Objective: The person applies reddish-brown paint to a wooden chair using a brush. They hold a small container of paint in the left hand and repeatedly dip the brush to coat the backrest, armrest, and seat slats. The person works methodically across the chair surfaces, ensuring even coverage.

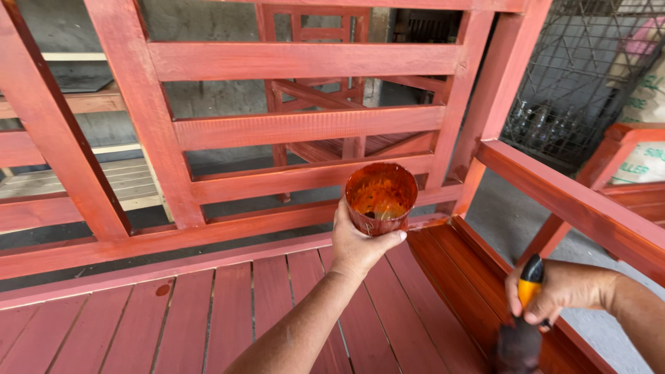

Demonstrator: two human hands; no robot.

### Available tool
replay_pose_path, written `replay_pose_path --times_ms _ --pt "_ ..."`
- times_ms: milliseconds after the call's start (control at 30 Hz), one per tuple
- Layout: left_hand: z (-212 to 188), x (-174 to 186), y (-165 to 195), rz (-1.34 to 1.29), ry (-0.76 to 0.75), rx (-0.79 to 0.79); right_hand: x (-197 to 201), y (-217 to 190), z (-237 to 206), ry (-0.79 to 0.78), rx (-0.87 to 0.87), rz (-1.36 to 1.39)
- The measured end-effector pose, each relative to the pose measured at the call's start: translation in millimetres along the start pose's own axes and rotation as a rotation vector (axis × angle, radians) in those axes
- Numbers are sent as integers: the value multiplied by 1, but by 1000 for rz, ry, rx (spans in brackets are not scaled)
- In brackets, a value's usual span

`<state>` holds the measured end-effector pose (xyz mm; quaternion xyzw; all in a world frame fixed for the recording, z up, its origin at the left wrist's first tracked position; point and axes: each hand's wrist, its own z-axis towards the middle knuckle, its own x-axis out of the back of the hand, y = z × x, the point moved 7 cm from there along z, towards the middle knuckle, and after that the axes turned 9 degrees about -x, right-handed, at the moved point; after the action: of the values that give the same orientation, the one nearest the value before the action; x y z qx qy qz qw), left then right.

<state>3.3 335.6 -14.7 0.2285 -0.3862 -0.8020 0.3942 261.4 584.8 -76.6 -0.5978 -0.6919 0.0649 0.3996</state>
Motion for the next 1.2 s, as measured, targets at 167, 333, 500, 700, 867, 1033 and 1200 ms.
replay_pose_path --times_ms 167,333,500,700,867,1033,1200 --pt "6 14 -14 25 31 8 44 -37 58 367 326 210" --pt "11 15 -27 0 50 5 25 -66 81 965 888 -67" --pt "17 26 -34 110 30 59 -1 -82 95 1229 777 -310" --pt "15 27 -33 93 44 54 -58 -118 86 1245 759 -361" --pt "12 24 -29 113 50 12 -101 -140 84 1008 1036 -252" --pt "11 24 -27 208 46 -9 -59 -110 97 956 935 108" --pt "9 25 -25 78 66 -46 0 -55 81 1313 779 89"
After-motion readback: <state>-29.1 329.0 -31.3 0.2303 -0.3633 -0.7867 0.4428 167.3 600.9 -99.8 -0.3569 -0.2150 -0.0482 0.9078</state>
